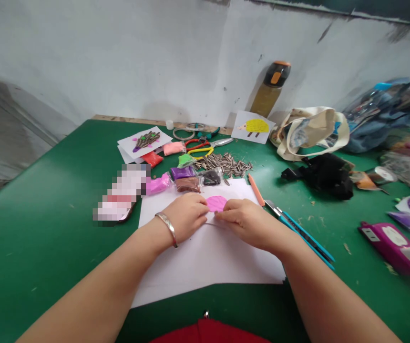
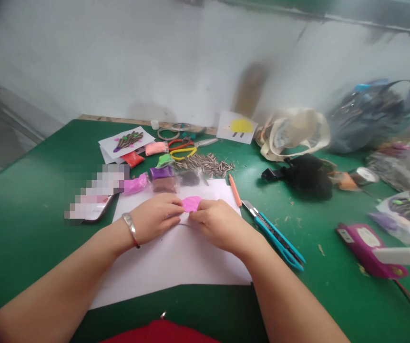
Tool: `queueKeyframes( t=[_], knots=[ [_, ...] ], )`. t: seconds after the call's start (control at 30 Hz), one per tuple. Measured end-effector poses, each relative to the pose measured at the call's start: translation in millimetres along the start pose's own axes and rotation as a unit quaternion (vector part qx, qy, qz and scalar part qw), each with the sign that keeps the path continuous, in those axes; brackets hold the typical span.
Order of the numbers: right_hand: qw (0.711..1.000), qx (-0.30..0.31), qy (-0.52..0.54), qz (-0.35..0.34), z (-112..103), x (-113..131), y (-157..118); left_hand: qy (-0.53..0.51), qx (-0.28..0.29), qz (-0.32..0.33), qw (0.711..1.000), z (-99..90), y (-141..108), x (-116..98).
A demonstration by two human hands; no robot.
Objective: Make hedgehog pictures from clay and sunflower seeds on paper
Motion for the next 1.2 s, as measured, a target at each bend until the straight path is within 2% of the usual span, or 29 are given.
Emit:
queueKeyframes(
  t=[0.17, 0.33, 0.43, 0.73, 0.9, 1.07, 1.2],
  knots=[
    [1.000, 0.011, 0.018, 0.001, 1.8, 0.0, 0.2, 0.002, 0.000, -0.001, 1.000, 0.0, -0.2, 0.2],
    [0.995, -0.060, 0.047, 0.058, -8.5, -8.5, -0.1, -0.005, 0.002, -0.003, 1.000, 0.2, -0.5, 0.4],
    [0.994, -0.068, 0.030, 0.084, -4.6, -12.2, 2.9, -0.004, 0.004, -0.002, 1.000, 0.0, -0.3, 0.3],
    [0.996, -0.055, 0.032, 0.059, 11.9, -8.1, 13.7, 0.001, -0.001, 0.007, 1.000, -1.3, -0.4, -1.0],
    [0.997, -0.050, 0.035, 0.042, 11.3, -9.0, 11.8, 0.009, 0.002, 0.006, 1.000, -0.4, -0.2, -0.3],
    [0.995, -0.073, 0.029, 0.054, 5.4, -9.5, 8.5, 0.001, -0.005, 0.009, 1.000, -0.9, -0.3, -0.2],
    [0.998, -0.047, 0.011, 0.050, 7.0, -7.0, 8.8, 0.004, -0.001, 0.007, 1.000, -1.7, -0.4, -1.3]
  ],
)
Point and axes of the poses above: each hand's wrist, its own y-axis towards the middle knuckle, its own z-axis out of the palm, x = y × z, the point moved 5 cm from there along y, towards the middle knuckle
